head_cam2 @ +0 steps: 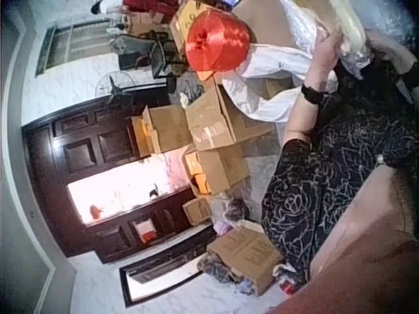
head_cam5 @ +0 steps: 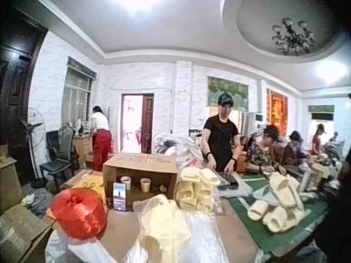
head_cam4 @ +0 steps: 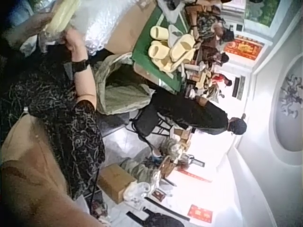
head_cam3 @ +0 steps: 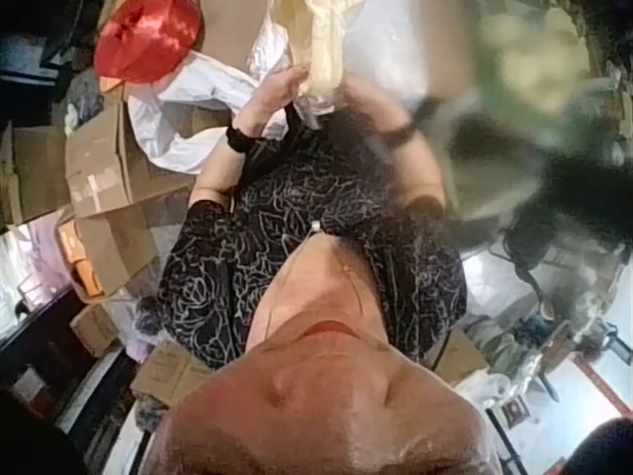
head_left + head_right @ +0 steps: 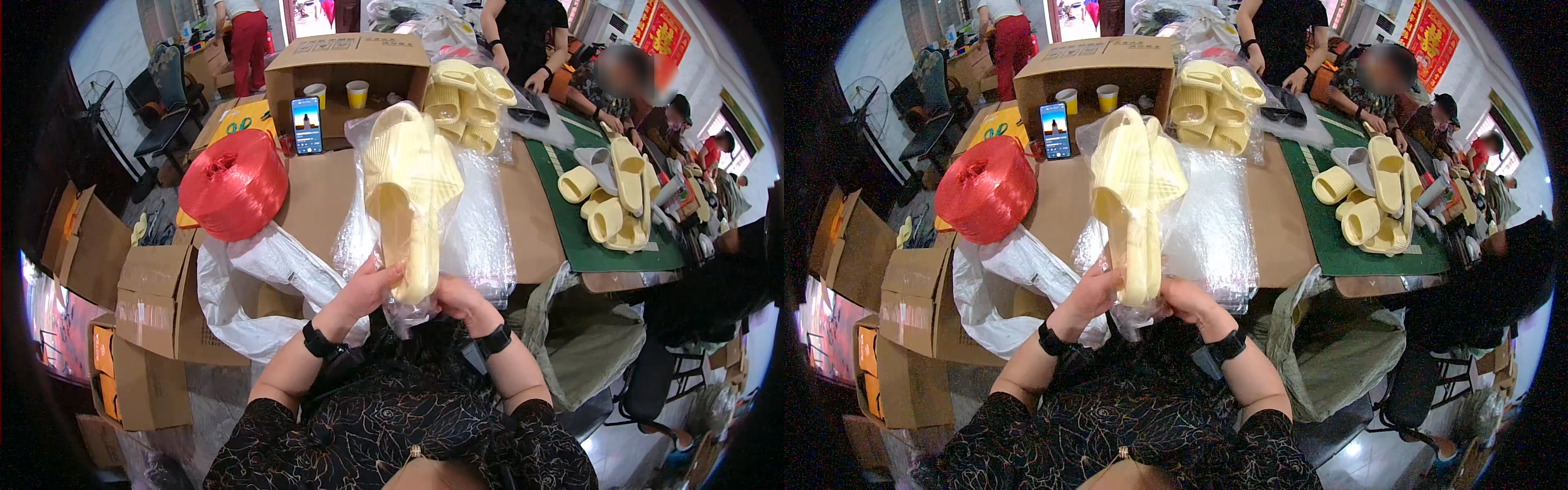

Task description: Packing finished shoes and sandals into plastic bags and placing them into a larger shipping bag.

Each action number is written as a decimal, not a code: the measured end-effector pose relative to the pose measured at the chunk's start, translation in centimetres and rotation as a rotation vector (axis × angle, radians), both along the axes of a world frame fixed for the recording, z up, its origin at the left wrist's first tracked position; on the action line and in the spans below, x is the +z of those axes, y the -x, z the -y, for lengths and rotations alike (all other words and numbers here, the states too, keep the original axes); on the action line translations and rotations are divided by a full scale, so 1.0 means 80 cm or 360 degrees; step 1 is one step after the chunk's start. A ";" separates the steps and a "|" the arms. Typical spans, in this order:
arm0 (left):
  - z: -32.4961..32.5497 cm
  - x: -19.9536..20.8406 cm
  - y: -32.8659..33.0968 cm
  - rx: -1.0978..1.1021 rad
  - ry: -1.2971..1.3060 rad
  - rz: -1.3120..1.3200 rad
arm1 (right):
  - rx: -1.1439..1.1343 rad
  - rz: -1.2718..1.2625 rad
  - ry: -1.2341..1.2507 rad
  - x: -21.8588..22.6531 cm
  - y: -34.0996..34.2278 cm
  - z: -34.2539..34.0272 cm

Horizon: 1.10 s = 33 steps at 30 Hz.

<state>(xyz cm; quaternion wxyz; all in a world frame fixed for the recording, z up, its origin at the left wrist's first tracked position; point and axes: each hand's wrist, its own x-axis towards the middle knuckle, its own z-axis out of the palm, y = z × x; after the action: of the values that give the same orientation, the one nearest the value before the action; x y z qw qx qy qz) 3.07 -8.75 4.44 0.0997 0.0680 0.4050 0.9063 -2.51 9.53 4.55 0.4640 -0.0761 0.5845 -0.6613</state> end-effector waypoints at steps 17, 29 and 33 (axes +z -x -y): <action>0.282 0.145 -0.273 0.0788 0.1656 0.0230 | 0.1138 -0.1676 0.0105 0.007 -0.060 0.066; 0.382 -0.073 -0.189 0.0162 0.1774 0.0758 | 0.1609 -0.1428 0.0142 -0.026 -0.074 0.110; 0.354 -0.149 -0.053 -0.0301 0.2881 0.0885 | 0.1614 -0.1225 0.0595 0.000 -0.080 0.111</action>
<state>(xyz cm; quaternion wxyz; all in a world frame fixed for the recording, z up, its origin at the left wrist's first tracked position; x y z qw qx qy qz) 7.30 -37.11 -7.50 0.2802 -0.2206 0.9079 0.2204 3.91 0.62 4.53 0.4548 -0.6519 0.4756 -0.3769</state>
